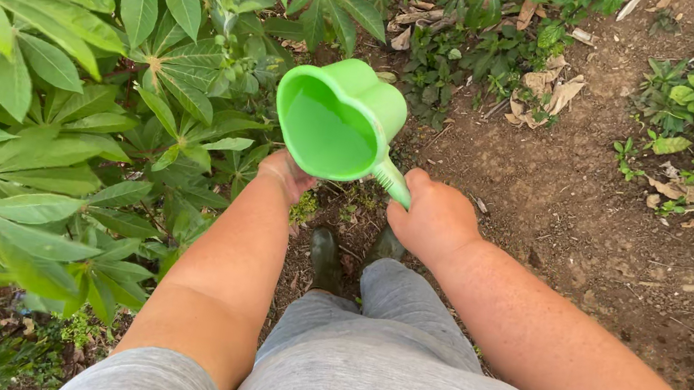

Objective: The person waters small plants in a yard by scooping water from buckets and an outdoor container using a green plastic cup.

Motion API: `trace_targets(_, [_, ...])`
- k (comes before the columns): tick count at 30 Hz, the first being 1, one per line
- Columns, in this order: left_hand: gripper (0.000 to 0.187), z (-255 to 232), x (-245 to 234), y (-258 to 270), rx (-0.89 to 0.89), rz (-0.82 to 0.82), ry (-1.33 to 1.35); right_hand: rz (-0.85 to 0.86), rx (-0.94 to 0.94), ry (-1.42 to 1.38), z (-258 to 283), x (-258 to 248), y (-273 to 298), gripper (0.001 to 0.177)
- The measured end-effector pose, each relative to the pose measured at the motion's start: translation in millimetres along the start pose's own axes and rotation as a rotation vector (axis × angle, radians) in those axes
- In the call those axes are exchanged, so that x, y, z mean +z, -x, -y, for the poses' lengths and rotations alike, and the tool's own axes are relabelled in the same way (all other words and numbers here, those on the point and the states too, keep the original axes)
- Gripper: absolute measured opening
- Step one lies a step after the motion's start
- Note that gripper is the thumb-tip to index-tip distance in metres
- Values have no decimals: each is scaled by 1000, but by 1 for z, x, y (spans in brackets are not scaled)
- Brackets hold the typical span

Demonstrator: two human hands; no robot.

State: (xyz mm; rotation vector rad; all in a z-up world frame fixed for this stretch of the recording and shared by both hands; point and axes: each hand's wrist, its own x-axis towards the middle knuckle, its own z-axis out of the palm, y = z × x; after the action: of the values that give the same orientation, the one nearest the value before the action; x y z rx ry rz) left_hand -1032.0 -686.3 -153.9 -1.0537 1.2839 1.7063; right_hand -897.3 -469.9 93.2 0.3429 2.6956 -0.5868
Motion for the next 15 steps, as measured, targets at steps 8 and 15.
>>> trace_targets(8, [40,10,-16,25,12,28,242,-1,-68,20,8,9,7,28])
trace_targets(15, [34,10,-33,45,-12,-72,143,-22,-142,27,18,16,6,24])
